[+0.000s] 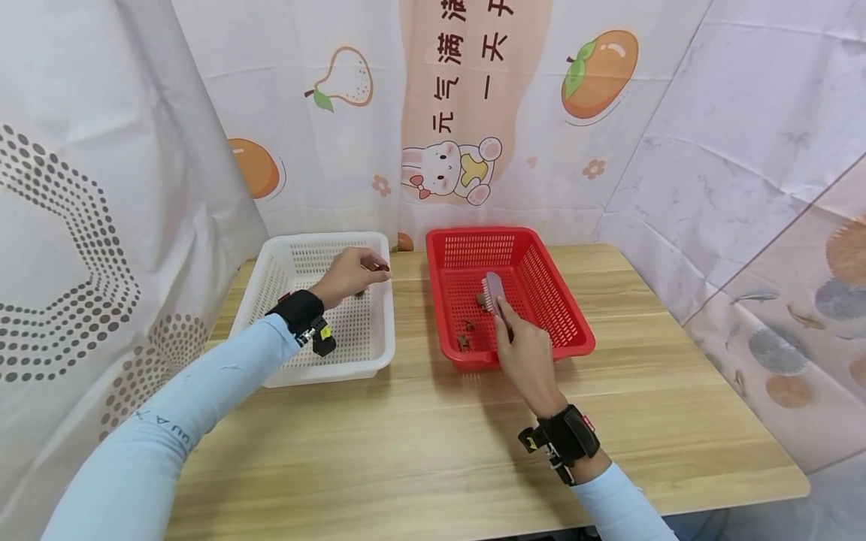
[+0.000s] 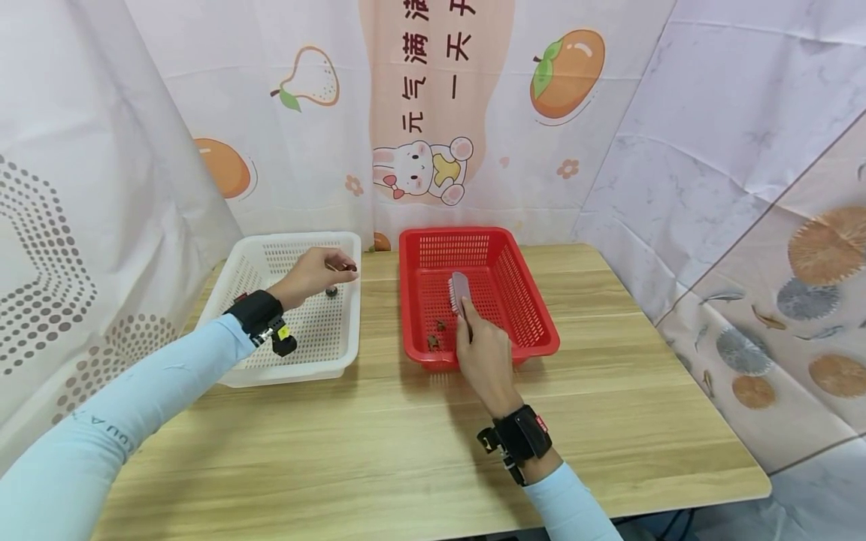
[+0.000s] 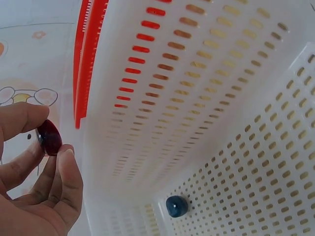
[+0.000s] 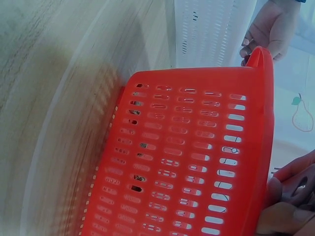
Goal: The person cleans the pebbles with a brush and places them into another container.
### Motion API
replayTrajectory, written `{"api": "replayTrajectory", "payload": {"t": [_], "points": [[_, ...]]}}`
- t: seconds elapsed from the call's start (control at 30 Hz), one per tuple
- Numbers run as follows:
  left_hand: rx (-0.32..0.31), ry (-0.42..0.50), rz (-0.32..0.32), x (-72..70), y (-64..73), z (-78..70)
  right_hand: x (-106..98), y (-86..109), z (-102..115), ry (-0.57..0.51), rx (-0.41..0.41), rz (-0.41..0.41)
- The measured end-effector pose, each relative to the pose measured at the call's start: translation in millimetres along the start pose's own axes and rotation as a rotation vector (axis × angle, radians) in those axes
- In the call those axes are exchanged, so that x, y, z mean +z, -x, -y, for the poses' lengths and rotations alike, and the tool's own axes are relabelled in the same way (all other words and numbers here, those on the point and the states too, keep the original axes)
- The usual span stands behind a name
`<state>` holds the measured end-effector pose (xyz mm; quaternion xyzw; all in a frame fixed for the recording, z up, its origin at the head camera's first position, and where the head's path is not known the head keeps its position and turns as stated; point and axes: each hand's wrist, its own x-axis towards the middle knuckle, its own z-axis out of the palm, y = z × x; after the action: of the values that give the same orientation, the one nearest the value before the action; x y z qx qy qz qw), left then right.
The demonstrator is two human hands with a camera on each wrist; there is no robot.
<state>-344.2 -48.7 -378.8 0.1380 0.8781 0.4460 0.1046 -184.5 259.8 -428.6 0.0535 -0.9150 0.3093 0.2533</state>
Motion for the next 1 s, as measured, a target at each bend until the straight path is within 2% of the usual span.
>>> {"api": "replayTrajectory", "payload": {"t": [0.27,0.7,1.0], "points": [[-0.005,-0.010,-0.003,-5.0,1.6,3.6,0,0.5,-1,0.000,0.001,0.004],[-0.056,-0.036,-0.009,-10.9,5.6,12.1,1,0.5,-1,0.003,-0.005,-0.016],[-0.060,-0.039,-0.001,-14.3,9.7,17.0,1,0.5,-1,0.008,0.003,-0.009]]}}
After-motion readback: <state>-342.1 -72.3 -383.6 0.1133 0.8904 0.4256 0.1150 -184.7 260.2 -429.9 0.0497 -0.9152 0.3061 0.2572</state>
